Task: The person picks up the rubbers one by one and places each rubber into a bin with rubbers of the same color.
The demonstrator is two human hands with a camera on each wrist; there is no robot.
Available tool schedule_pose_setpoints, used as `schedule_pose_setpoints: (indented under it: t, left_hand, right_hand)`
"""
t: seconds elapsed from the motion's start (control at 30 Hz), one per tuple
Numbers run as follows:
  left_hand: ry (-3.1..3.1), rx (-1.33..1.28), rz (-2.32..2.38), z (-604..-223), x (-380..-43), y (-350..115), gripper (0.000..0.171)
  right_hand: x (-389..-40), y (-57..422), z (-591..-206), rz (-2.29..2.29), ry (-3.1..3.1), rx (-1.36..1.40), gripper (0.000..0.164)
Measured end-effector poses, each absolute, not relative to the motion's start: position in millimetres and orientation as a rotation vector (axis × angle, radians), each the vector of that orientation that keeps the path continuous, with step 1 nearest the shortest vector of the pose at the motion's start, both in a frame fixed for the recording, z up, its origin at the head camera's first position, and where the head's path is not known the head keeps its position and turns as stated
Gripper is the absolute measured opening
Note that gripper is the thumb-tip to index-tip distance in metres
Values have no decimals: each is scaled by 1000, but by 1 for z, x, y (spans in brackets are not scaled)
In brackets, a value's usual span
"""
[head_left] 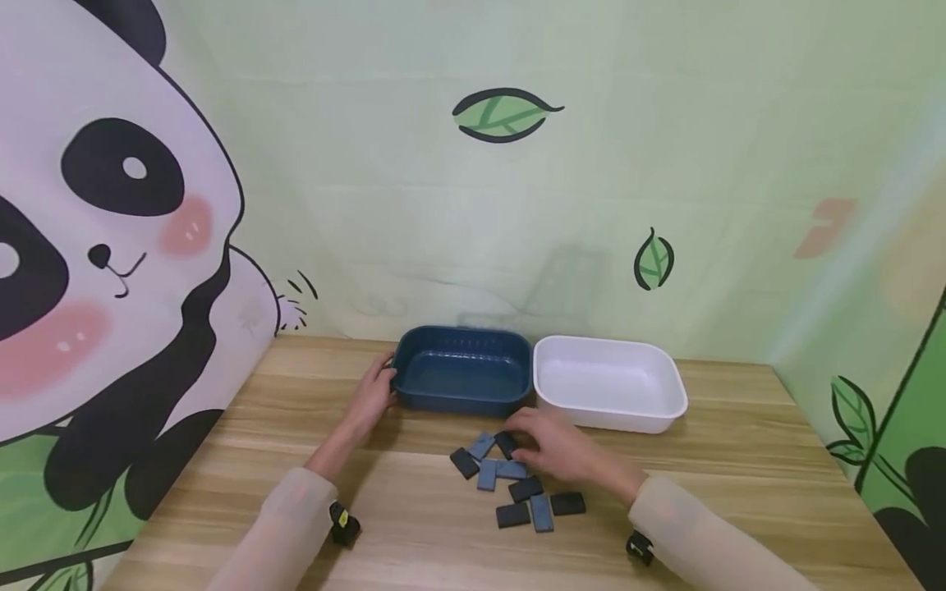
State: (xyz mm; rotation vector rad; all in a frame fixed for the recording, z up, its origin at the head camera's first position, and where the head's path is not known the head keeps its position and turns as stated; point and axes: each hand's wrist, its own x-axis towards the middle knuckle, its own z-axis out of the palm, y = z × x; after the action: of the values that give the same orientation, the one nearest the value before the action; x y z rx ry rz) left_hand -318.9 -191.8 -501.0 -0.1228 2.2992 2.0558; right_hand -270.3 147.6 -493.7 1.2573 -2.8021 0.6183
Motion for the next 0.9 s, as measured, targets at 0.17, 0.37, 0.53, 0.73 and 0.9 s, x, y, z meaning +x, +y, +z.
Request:
schedule_pose_setpoints:
  t: [0.17, 0.37, 0.53, 0.73, 0.9]
  left_hand:
    - [2203, -165, 2125, -505, -324, -197, 56]
    - [2043, -97, 2194, -509, -328, -207, 56]
    - [1931, -8, 2220, -512, -327, -220, 57]
    - [1893, 53, 2224, -515, -328, -223, 57]
    - [1906, 49, 2221, -515, -329, -222, 58]
  right_hand:
    - [-272, 143, -494, 556, -2825, 1318, 33]
    - [-275, 142, -492, 530, -2842, 1313, 31]
    - [-275, 142, -495, 502, -2834, 1324, 31]
    - [-274, 144, -498, 528, -2813, 1305, 31]
    - [-275, 147, -497, 613, -2806, 1308, 31]
